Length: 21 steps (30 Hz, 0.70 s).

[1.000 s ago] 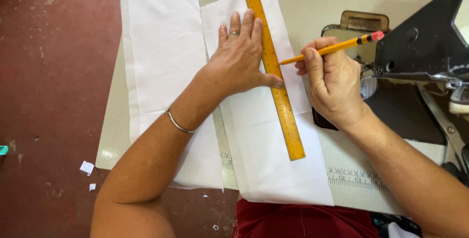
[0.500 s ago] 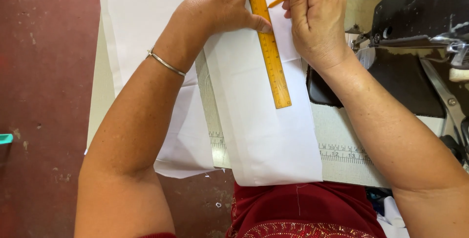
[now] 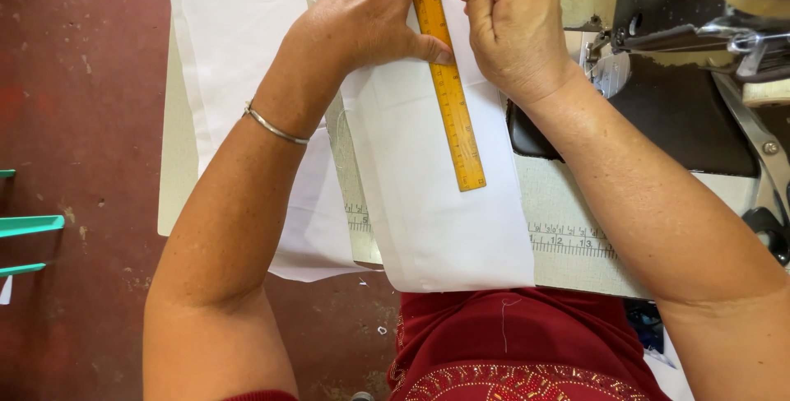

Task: The person cuts a piece of white fabric with scissors and then uses a ruler and pencil to draw multiple measurement lines on fabric strips on a sewing table.

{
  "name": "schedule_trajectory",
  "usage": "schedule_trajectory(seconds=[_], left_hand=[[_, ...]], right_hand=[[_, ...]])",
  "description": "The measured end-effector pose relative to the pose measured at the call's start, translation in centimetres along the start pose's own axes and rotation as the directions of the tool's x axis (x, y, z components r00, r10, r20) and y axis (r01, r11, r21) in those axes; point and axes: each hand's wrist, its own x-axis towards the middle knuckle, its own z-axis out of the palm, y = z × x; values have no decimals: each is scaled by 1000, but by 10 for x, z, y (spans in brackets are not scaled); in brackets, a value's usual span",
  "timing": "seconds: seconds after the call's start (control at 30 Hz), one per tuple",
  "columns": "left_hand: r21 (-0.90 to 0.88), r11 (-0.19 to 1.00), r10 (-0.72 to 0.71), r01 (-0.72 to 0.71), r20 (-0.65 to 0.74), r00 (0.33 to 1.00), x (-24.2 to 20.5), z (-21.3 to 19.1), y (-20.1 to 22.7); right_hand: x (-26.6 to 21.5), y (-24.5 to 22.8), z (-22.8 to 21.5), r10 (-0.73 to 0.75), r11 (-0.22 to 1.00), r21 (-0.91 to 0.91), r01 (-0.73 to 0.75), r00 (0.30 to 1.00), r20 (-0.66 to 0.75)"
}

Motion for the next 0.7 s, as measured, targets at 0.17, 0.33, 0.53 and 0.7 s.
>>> schedule_trajectory(seconds=[0.17,0.33,0.53,0.7], left_hand=[[-61,997,-37,40,47,998,-11,-6,14],[-82,992,-81,92,119,990,-13,-14,21],[-66,990,-111,121,140,984,-12,-12,21],[-53,992,-108,116,138,984,-12,-8,17]], right_hand=[[1,0,1,-23,999,-26,22,1000,-13],[1,2,2,-17,997,-74,15,1000,-18],[3,-3,1,-19,998,-54,19,1000,-11],[5,-7,-1,-63,996,-66,64,998,24]])
